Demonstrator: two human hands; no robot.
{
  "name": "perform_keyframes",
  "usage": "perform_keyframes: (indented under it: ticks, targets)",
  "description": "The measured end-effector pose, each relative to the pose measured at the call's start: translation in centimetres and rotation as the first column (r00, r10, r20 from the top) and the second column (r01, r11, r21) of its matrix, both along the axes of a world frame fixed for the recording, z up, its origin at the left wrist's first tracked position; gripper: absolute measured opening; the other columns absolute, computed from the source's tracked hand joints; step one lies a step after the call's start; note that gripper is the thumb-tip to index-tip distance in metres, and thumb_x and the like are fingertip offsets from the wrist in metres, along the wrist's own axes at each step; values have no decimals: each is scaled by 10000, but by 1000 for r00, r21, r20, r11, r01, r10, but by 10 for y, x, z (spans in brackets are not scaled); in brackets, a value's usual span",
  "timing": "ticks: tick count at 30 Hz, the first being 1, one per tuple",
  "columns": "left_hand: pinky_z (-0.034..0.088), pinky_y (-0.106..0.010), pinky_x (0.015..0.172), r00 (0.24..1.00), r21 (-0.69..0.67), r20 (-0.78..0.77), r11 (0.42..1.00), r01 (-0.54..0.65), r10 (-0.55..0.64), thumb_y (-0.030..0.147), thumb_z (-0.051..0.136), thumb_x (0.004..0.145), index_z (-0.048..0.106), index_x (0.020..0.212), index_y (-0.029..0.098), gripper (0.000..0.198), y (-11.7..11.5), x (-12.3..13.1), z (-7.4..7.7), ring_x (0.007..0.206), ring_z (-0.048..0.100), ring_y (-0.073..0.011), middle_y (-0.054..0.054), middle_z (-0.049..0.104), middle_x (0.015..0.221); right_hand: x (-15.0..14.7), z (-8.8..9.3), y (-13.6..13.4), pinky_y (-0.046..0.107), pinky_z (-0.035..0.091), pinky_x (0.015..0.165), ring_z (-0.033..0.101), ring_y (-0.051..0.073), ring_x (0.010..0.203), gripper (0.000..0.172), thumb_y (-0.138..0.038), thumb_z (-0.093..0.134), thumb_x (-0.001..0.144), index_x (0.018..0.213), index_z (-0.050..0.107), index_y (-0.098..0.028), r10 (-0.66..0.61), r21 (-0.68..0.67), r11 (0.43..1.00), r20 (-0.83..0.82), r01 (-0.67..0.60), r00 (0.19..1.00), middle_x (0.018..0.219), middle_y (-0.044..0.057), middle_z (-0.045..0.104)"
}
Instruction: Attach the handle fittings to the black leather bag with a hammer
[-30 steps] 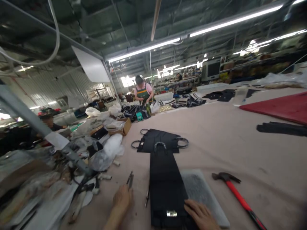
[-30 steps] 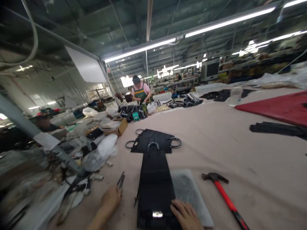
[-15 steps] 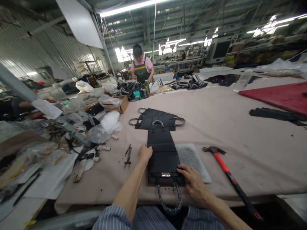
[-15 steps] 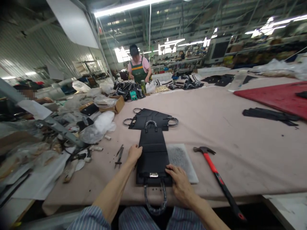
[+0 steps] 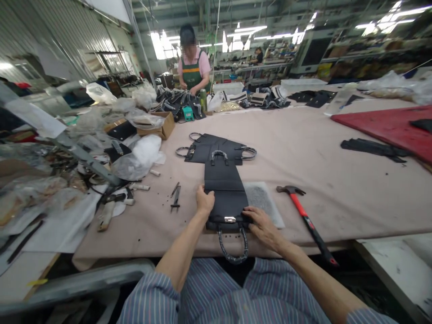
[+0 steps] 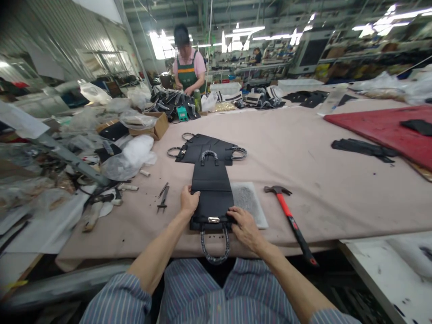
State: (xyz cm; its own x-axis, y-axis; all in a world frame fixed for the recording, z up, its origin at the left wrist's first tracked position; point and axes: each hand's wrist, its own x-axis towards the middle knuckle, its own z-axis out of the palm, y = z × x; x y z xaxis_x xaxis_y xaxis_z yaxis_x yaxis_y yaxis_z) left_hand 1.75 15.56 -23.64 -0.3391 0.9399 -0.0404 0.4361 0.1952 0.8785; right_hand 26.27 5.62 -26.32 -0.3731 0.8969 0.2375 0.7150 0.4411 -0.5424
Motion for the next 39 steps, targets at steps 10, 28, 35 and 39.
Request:
perform_keyframes:
  ticks: [10,28,35,39]
  targets:
    - [482,-425,1036,427,-76,-703,657,750,-569,149,558,971,661,1093,200,168,-83,-40,19,1176,589,-278,-110,655,1211,-23,45,9,404,420,831,545,256,958,204,-151,507,989,1060,693,-198,128,42,985,468,-166,874,1055,95,643]
    - [566,-410,987,154,-26,-856,338,941,-494,26,496,908,624,1003,147,200,-89,-61,6,1123,629,-270,-134,673,1133,-32,46,21,356,405,739,533,247,883,112,-84,537,922,959,608,-162,331,26,911,548,-411,768,982,99,591]
    - [580,-446,1061,261,150,-864,274,950,-431,37,443,938,652,1058,115,253,-91,-70,-15,1275,628,-297,-175,686,1229,-12,37,25,362,427,760,472,223,837,159,-118,548,946,825,624,-188,440,27,861,460,-507,771,947,71,600]
    - [566,-463,1088,318,180,-840,327,928,-439,35,473,915,646,1166,116,315,-97,-68,-19,1335,594,-311,-190,666,1306,-1,29,16,407,480,866,501,235,934,160,-63,535,895,885,646,-178,444,108,858,336,-503,830,1109,100,628]
